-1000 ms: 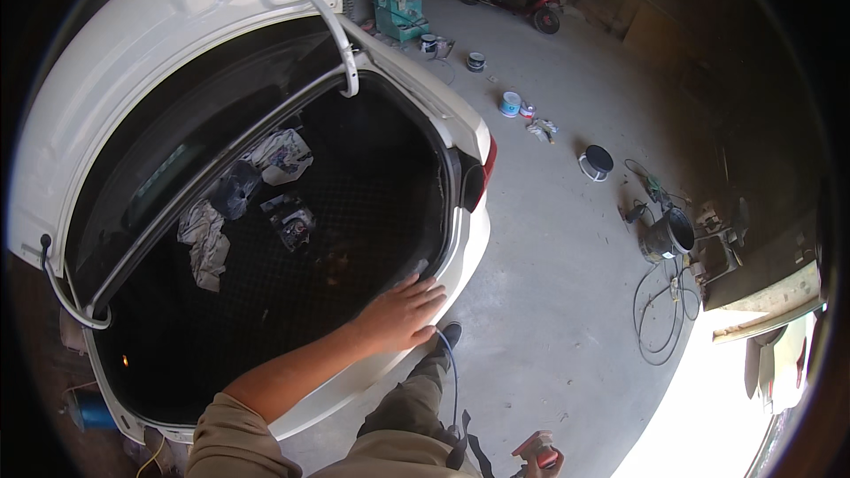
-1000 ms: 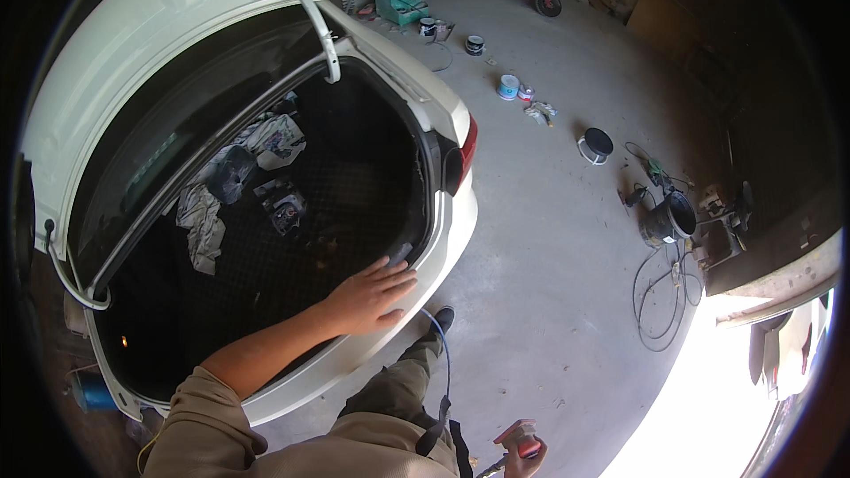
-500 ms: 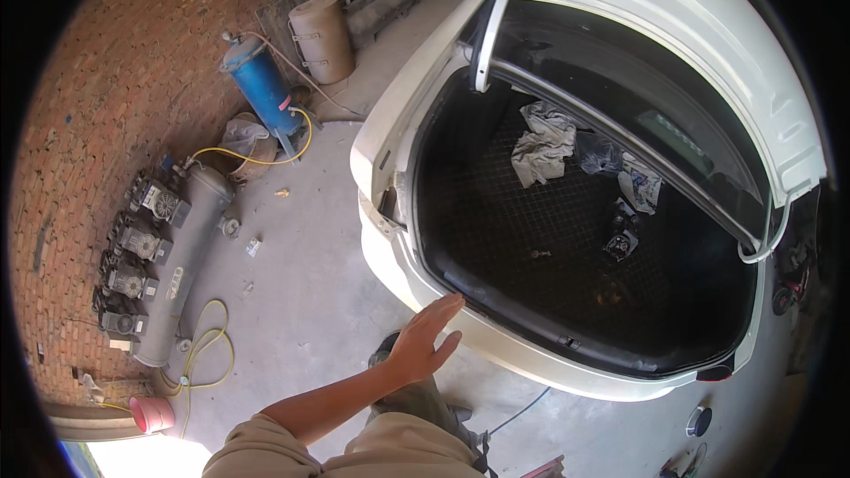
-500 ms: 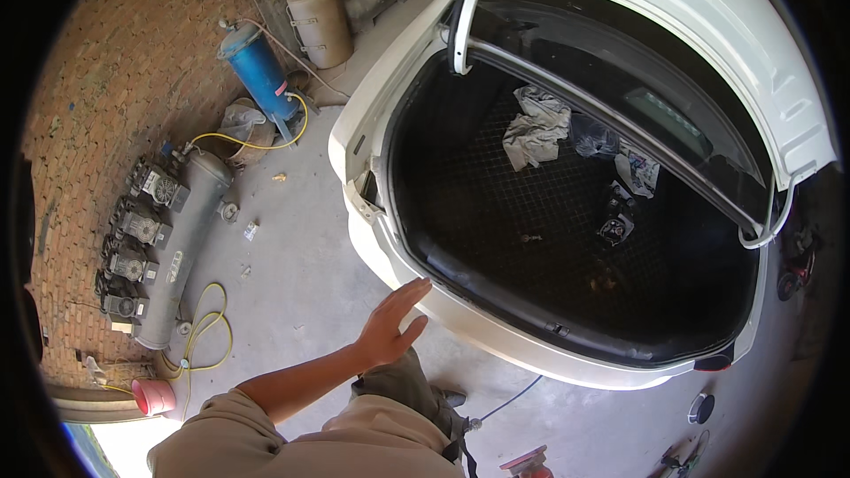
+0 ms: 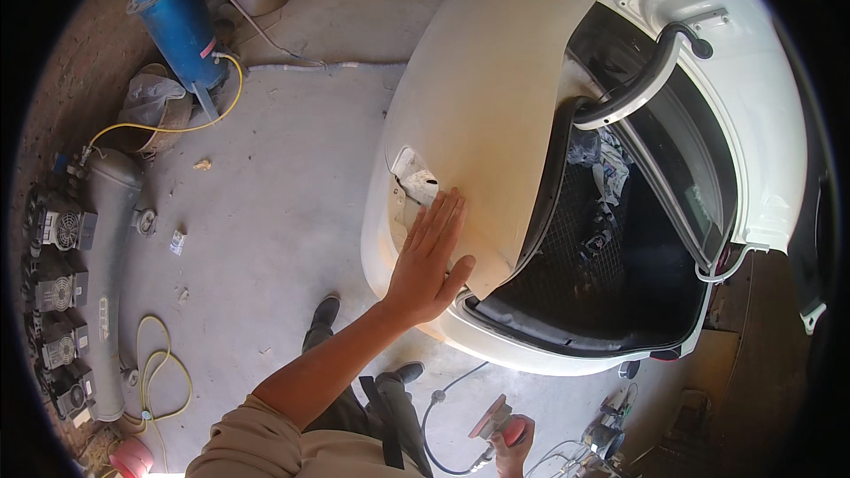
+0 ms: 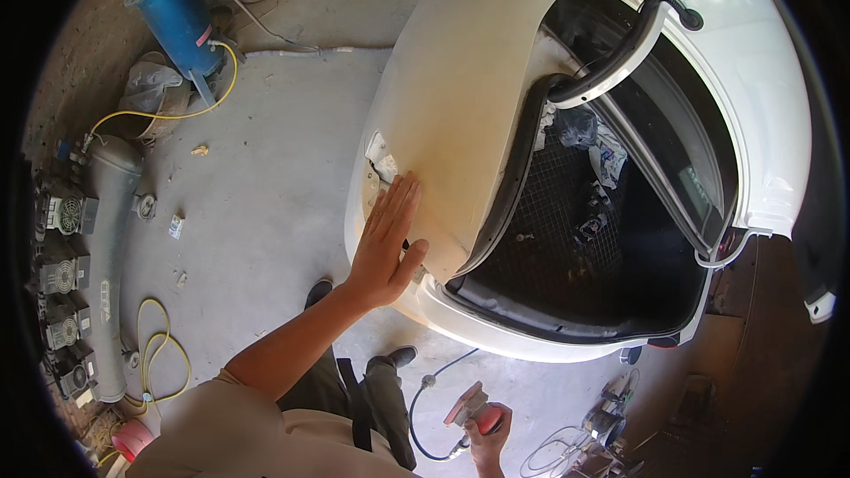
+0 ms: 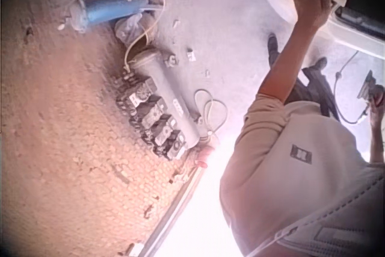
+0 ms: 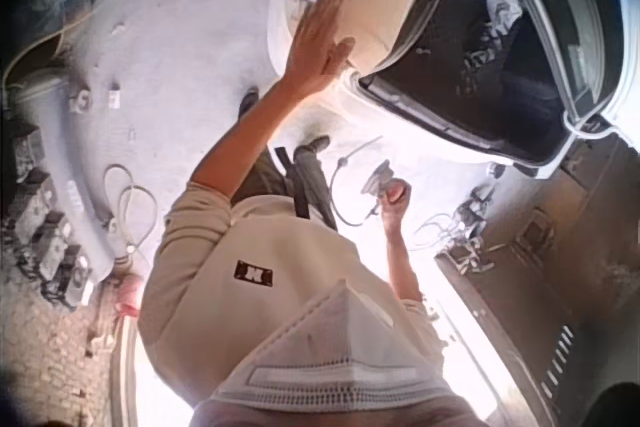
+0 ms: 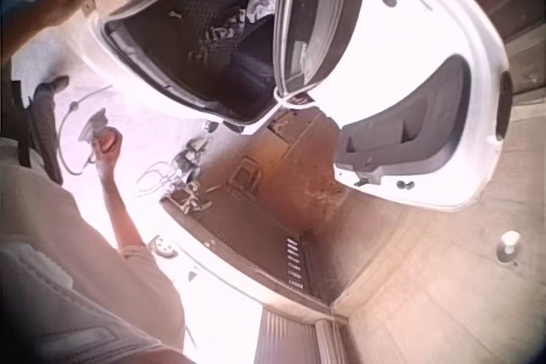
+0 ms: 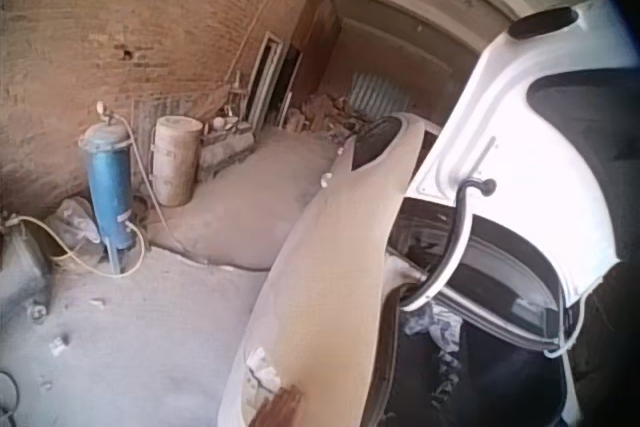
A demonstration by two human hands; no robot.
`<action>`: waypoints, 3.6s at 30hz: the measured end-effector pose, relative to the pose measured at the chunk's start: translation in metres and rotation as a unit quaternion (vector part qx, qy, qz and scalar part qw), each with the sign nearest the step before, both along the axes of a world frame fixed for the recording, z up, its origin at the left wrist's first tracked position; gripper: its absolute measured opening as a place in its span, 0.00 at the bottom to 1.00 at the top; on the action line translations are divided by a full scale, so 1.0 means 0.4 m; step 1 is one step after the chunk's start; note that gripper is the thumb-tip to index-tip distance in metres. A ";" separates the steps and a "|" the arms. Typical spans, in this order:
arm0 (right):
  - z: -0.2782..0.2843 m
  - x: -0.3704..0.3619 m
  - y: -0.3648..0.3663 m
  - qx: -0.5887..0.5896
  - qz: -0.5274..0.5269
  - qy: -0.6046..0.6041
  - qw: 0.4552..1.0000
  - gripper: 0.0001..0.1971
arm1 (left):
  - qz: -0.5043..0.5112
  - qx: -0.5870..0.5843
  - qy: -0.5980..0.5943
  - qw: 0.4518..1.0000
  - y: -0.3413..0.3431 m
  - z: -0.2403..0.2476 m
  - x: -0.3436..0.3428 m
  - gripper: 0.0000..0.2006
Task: The person uses a pneumatic orbital sander to smooth the rear bumper of a white car. They repeatedly sand the surface, frequently pause to wipe away dust, and inspect the area with their hand. The person opens the trunk to access the bumper edge and continues sanding along the seam.
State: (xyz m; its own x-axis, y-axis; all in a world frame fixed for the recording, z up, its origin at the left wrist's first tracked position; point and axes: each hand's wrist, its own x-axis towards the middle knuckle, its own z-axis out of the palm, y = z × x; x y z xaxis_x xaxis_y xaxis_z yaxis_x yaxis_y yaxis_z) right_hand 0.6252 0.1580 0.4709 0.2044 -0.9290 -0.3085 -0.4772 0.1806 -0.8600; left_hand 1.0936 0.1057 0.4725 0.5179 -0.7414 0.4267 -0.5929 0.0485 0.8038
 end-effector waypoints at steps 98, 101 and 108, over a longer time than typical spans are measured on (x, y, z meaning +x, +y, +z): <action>-0.099 1.395 0.106 -0.245 -0.709 0.111 0.652 0.39 | -0.585 -0.326 -0.611 0.422 -0.401 0.082 0.459 0.28; -0.132 1.415 0.118 -0.312 -0.655 0.101 0.680 0.40 | -0.570 -0.359 -0.644 0.363 -0.440 0.089 0.523 0.28; -0.020 1.291 0.019 -0.468 -0.459 0.212 0.725 0.41 | -0.616 -0.230 -0.633 0.408 -0.473 0.049 0.758 0.26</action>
